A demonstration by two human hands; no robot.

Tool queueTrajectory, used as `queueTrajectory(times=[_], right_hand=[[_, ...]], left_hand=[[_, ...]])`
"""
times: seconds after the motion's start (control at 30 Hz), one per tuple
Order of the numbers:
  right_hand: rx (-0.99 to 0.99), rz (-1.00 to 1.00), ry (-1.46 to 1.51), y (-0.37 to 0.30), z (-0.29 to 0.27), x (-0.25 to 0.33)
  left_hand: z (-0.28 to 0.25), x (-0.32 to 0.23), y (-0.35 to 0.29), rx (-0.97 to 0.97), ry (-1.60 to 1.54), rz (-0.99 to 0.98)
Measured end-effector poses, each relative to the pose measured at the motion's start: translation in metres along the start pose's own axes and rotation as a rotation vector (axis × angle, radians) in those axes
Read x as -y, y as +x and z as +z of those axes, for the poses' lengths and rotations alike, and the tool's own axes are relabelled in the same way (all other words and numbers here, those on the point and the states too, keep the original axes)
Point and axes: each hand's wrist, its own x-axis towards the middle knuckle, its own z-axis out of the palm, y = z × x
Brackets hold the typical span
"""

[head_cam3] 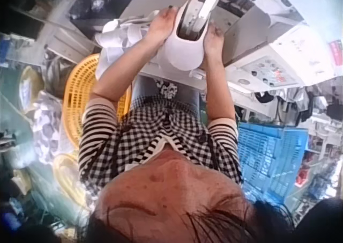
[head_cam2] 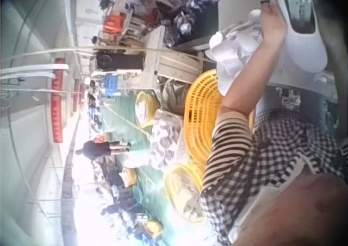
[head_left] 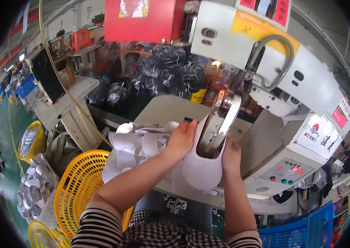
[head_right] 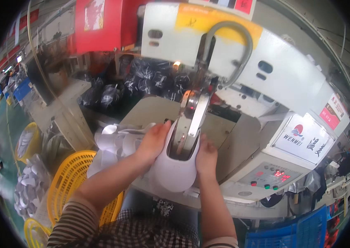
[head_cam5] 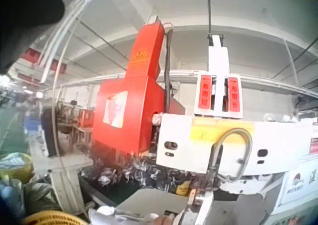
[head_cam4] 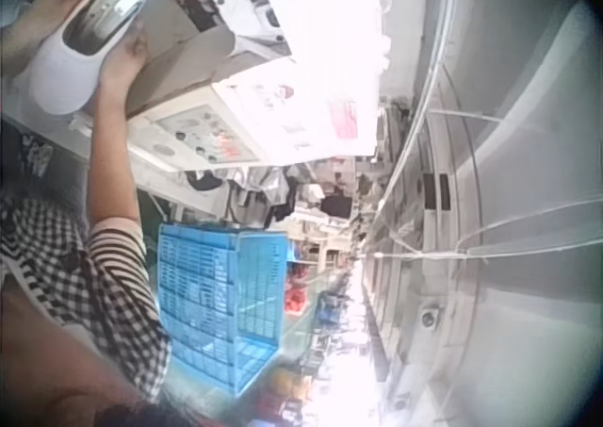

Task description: The person shapes shoe components using a machine, placing pieces one by one onto the machine mold to press them and stacking the shaped pieces.

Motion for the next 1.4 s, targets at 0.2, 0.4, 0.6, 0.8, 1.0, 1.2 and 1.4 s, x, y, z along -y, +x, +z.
queueTrajectory(times=[0.2, 0.4, 0.6, 0.8, 1.0, 1.2, 1.4], right_hand=[[-0.013, -0.22, -0.228, 0.027, -0.005, -0.042], [-0.069, -0.347, -0.394, -0.028, -0.024, -0.05], [0.357, -0.703, -0.242, -0.114, -0.022, 0.015], [0.628, -1.043, -0.671, -0.106, 0.099, 0.042], [0.773, -0.917, -1.179, -0.074, 0.138, 0.0], [0.848, -0.858, -1.206, -0.08, 0.139, -0.02], [0.859, -0.839, -1.357, -0.086, 0.144, -0.018]], left_hand=[[0.016, -0.015, 0.003, -0.122, 0.363, 0.126], [-0.04, 0.0, -0.056, -0.088, 0.567, 0.406], [-0.15, -0.022, -0.041, 0.019, 0.0, -0.004], [-0.183, 0.057, 0.008, -0.017, 0.604, 0.547], [-0.157, 0.054, 0.021, 0.103, 0.799, 0.197], [-0.17, 0.057, 0.039, 0.177, 0.638, 0.054], [-0.161, 0.079, 0.047, 0.005, 0.475, -0.028]])
